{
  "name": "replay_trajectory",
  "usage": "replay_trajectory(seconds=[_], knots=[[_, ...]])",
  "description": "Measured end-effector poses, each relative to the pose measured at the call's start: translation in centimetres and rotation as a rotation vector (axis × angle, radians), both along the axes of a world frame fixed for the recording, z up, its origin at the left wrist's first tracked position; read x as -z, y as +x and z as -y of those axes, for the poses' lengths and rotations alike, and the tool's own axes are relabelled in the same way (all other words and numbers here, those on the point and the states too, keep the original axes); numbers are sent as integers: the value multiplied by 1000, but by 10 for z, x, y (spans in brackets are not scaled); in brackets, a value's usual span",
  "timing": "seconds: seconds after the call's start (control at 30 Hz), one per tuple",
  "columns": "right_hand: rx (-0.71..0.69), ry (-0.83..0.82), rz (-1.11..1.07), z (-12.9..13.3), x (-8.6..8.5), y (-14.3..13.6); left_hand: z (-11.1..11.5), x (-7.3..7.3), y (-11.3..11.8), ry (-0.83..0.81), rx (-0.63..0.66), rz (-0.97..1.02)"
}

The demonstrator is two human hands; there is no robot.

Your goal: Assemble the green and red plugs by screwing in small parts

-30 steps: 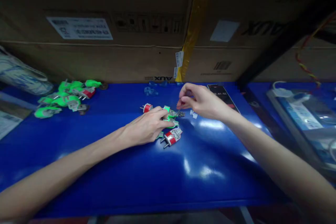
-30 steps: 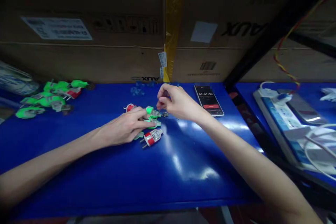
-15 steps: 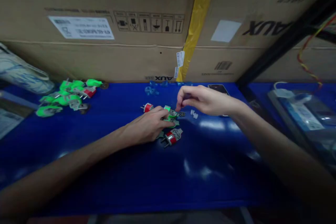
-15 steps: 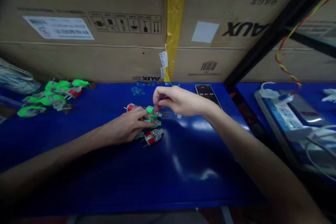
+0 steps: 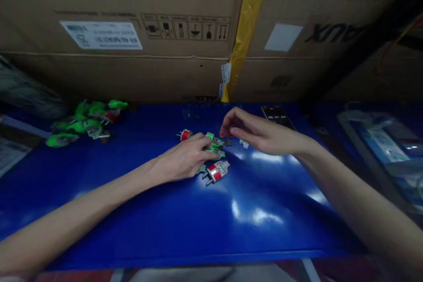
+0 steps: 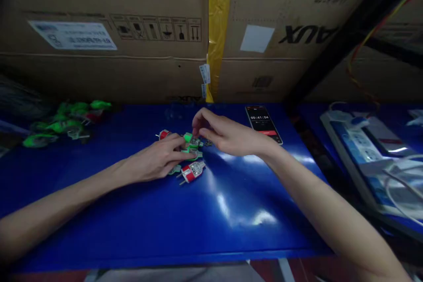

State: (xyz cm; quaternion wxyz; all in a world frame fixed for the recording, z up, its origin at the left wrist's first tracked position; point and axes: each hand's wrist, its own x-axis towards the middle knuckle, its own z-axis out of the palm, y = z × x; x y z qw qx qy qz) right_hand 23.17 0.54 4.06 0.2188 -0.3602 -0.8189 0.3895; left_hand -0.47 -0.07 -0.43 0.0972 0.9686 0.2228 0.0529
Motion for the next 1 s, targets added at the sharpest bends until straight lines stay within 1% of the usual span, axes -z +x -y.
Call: replay_trajectory(seconds=[0.07,0.13,0.2,0.3,0.37,0.47,0.53,0.63,0.7,0.73,0.77,0.83,0.97,1.0], knots=[[-160,-37,9,-5,-6,1,0,0,0,19,8,-7],[-171,-52,30,-13,-8,0,-1,1,0,27,8,-10],[-114,-80,8,-19,-4,-3,-1,2,0,29,5,-3],[-30,-161,-87,-23,4,-7,-1,3,0,34,3,10],[41,-206,-137,-21,8,-9,-1,3,0,26,4,7],[184,-241,-179,-15,13,-11,-2,3,0,11,1,6],[283,-238,-190,-11,17,-13,-2,3,0,6,4,10],[395,-196,-174,-9,25,-15,-1,3,0,8,5,22],[437,-172,-169,-7,27,-16,-1,3,0,10,-1,34],[435,-161,-168,-7,27,-16,-1,3,0,11,-3,34],[416,-150,-165,-6,26,-15,-1,3,0,12,0,31],[309,-120,-139,-3,19,-12,-1,3,0,12,4,19],[-40,-105,-53,-3,0,-4,-2,1,1,10,20,-14],[-102,-97,-23,-5,-4,-2,-2,1,0,9,20,-13]])
